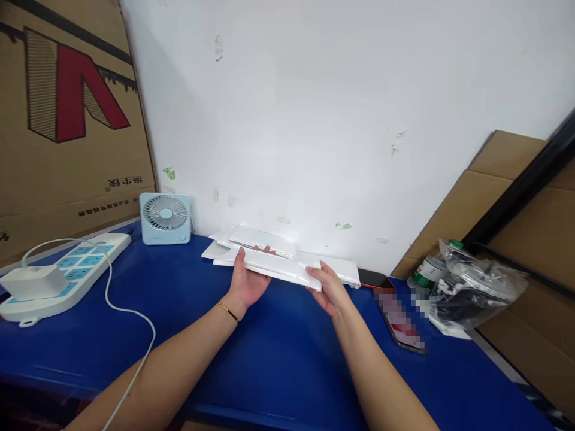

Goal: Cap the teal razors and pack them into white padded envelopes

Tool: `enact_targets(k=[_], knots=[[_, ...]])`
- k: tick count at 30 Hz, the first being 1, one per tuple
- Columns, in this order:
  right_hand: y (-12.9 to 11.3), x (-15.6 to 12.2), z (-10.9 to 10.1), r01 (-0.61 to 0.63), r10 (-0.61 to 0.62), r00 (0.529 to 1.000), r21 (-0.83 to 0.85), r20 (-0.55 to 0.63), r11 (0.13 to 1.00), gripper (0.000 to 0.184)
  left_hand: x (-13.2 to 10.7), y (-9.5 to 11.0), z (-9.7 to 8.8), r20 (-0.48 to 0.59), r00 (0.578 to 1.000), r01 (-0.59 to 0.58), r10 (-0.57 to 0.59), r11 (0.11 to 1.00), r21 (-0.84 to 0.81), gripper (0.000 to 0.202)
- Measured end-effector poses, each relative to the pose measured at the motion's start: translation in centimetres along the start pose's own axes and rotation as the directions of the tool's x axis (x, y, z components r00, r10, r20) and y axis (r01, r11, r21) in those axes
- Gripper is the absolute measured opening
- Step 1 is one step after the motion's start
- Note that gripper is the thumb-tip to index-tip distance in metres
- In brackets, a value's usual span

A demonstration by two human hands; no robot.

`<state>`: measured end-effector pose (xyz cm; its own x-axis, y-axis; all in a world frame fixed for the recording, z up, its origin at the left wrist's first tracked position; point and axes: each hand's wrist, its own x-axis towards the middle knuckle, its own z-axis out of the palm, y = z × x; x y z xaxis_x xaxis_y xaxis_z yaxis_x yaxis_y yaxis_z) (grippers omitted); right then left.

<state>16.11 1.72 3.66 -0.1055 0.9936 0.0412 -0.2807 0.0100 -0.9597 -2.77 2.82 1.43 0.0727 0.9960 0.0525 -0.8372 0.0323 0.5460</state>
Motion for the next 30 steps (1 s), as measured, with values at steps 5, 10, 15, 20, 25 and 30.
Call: enact_targets(k=[5, 10, 15, 20, 25, 30], knots=[[2.6, -1.9, -3.0, -0.187, 0.214, 0.972, -0.231, 0.096, 0.955, 0.028, -0.4, 0.3, 0.3, -0.042, 0.986, -0.155, 0.16, 0.984, 0.093, 0.049], [3.6, -0.7, -5.2, -0.142, 0.152, 0.988, -0.618, -0.037, 0.773, 0.04, -0.7, 0.3, 0.6, -0.039, 0.973, -0.219, 0.227, 0.963, 0.157, 0.049], [2.9, -0.5, -6.2, 0.032, -0.049, 0.999, -0.779, 0.002, 0.626, 0.043, -0.5, 1.3, 0.8, -0.059, 0.969, -0.228, 0.239, 0.962, 0.148, 0.049], [2.9, -1.1, -6.0, 0.25, 0.149, 0.939, -0.912, 0.311, 0.326, 0.089, -0.9, 3.0, 1.5, -0.012, 0.959, -0.272, 0.282, 0.935, 0.23, 0.052], [4.0, -1.0, -5.2, 0.353, 0.222, 0.901, -0.928, 0.372, 0.121, 0.071, -1.7, 5.4, 2.2, 0.13, 0.926, -0.378, 0.356, 0.861, 0.339, 0.053], [4.1, -1.0, -4.8, 0.364, 0.225, 0.901, -0.929, 0.371, 0.071, 0.071, -3.1, 7.3, 3.8, 0.392, 0.84, -0.531, 0.375, 0.714, 0.456, 0.058]])
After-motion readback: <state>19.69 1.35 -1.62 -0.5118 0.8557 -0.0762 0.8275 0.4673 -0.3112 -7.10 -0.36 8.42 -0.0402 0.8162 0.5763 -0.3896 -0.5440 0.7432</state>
